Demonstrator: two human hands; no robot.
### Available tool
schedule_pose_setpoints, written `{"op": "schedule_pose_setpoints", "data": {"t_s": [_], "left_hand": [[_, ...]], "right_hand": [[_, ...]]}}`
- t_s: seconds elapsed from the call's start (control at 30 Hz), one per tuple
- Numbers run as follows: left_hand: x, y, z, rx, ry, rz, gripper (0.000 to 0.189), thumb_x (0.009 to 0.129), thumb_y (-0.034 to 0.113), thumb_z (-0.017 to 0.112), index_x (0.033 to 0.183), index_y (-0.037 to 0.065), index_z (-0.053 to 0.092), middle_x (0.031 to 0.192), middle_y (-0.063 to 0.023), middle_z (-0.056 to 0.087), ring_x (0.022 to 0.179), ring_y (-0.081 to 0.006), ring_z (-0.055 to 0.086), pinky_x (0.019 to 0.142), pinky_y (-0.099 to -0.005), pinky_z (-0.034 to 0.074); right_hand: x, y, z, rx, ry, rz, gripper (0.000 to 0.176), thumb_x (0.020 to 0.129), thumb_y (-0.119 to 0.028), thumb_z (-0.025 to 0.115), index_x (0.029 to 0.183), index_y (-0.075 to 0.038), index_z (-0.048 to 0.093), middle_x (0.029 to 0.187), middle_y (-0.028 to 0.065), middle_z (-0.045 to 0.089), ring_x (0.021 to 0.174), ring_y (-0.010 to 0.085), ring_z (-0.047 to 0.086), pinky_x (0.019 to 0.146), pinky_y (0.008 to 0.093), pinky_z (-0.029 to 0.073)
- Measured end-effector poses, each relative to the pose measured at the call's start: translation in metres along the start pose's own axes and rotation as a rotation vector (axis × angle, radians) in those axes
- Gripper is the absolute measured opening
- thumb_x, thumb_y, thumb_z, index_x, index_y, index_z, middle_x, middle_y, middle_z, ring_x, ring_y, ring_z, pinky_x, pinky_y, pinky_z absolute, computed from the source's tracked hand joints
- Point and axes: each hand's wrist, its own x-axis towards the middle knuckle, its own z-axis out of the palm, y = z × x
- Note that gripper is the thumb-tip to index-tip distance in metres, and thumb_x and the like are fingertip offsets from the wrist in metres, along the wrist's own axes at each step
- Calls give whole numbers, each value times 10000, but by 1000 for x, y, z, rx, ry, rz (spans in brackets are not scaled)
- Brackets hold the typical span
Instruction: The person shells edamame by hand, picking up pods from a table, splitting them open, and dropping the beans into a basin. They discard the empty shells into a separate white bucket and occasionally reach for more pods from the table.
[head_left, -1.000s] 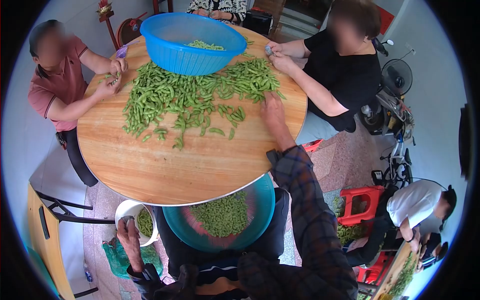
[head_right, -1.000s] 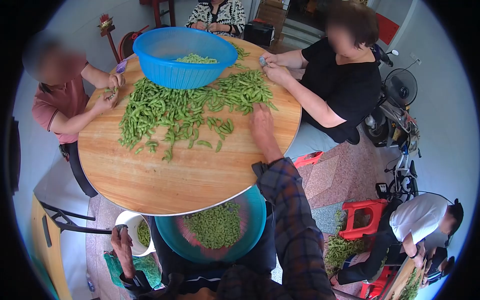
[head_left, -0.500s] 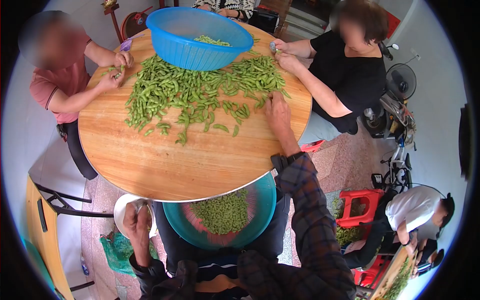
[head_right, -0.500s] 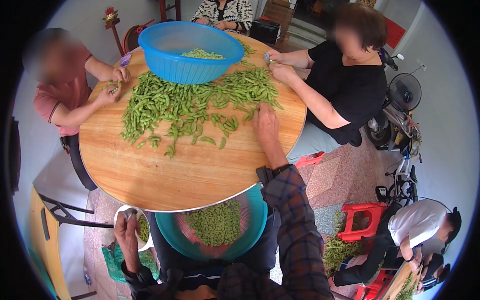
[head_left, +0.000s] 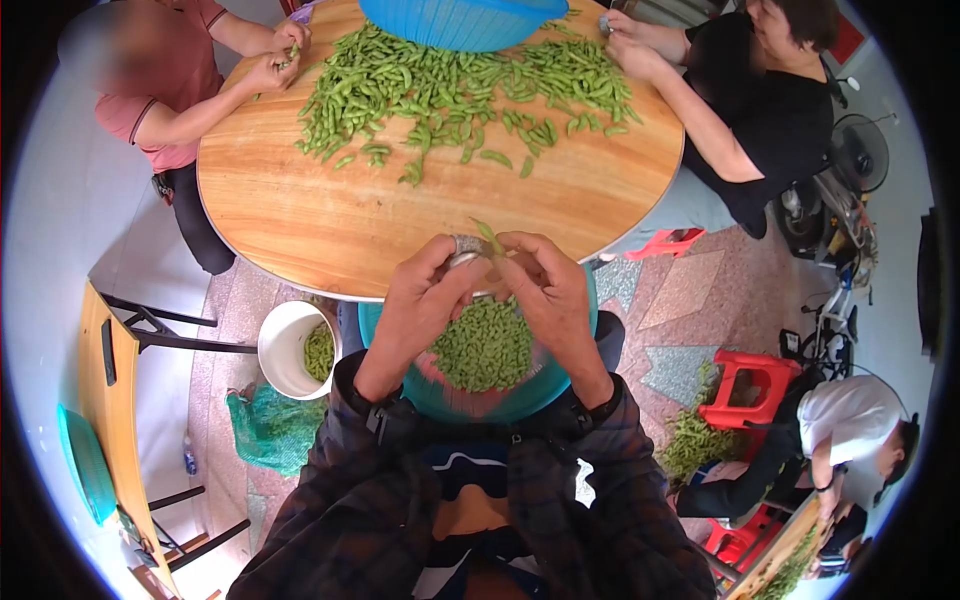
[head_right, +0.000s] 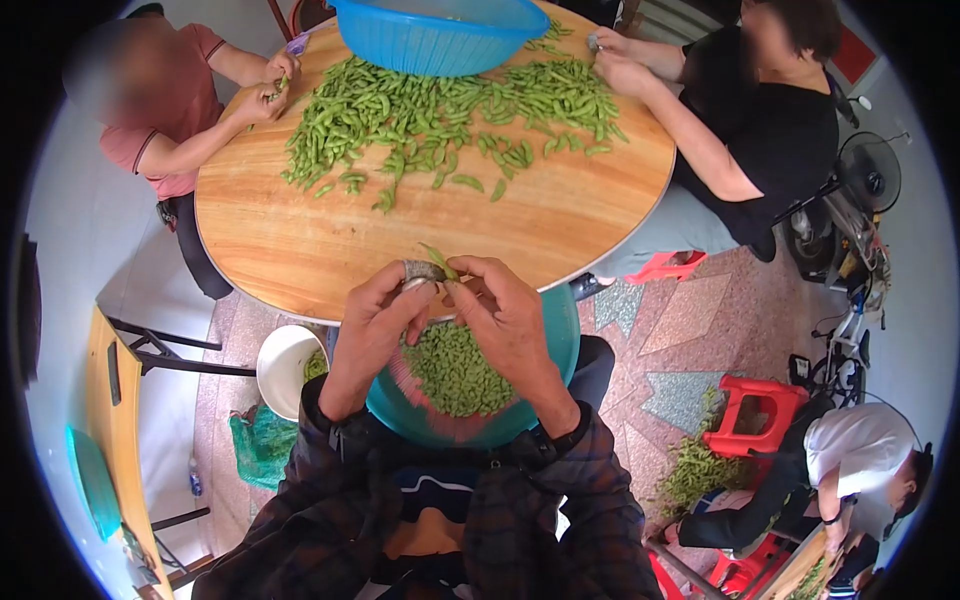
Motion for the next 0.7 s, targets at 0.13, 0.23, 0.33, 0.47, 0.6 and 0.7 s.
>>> {"op": "schedule_pose_setpoints", "data": {"t_s": [0.13,0.23,0.33,0.47,0.6,0.7], "left_hand": [[-8,2,1,-34,-26,13,108,1012,136,634,1011,29,626,703,30,571,602,-27,497,525,-202,398],[-14,4,0,-47,-34,29,108,1011,139,641,1006,32,627,714,31,571,608,-29,498,528,-203,397],[-18,4,-2,-63,-47,31,102,1009,132,648,1005,33,627,723,32,568,613,-30,497,529,-204,394],[-22,7,-2,-92,-70,24,81,1005,104,649,1009,26,629,723,33,560,613,-31,491,528,-205,388],[-24,7,-2,-82,-84,33,70,1007,87,640,1014,18,631,722,36,549,615,-28,487,528,-204,384],[-25,8,0,-49,-97,60,48,1004,62,635,1018,17,632,719,43,530,614,-24,477,528,-203,375]], "right_hand": [[-10,-9,4,-228,43,-218,279,936,-26,692,1206,24,649,1078,130,691,867,188,716,699,293,582],[-15,-18,4,-305,20,-311,296,911,-14,708,1199,25,654,1061,142,680,860,222,719,706,307,584],[-18,-16,5,-321,3,-362,316,891,-5,721,1199,21,655,1040,142,669,847,243,717,699,319,580],[-23,-18,5,-338,1,-387,315,874,2,731,1179,19,652,1016,139,659,824,256,711,680,337,571],[-25,-19,4,-332,5,-399,307,859,11,734,1154,21,650,999,147,660,815,276,706,674,351,565],[-27,-21,4,-393,22,-470,296,851,20,731,1137,19,652,977,149,662,818,298,700,673,365,556]]}}
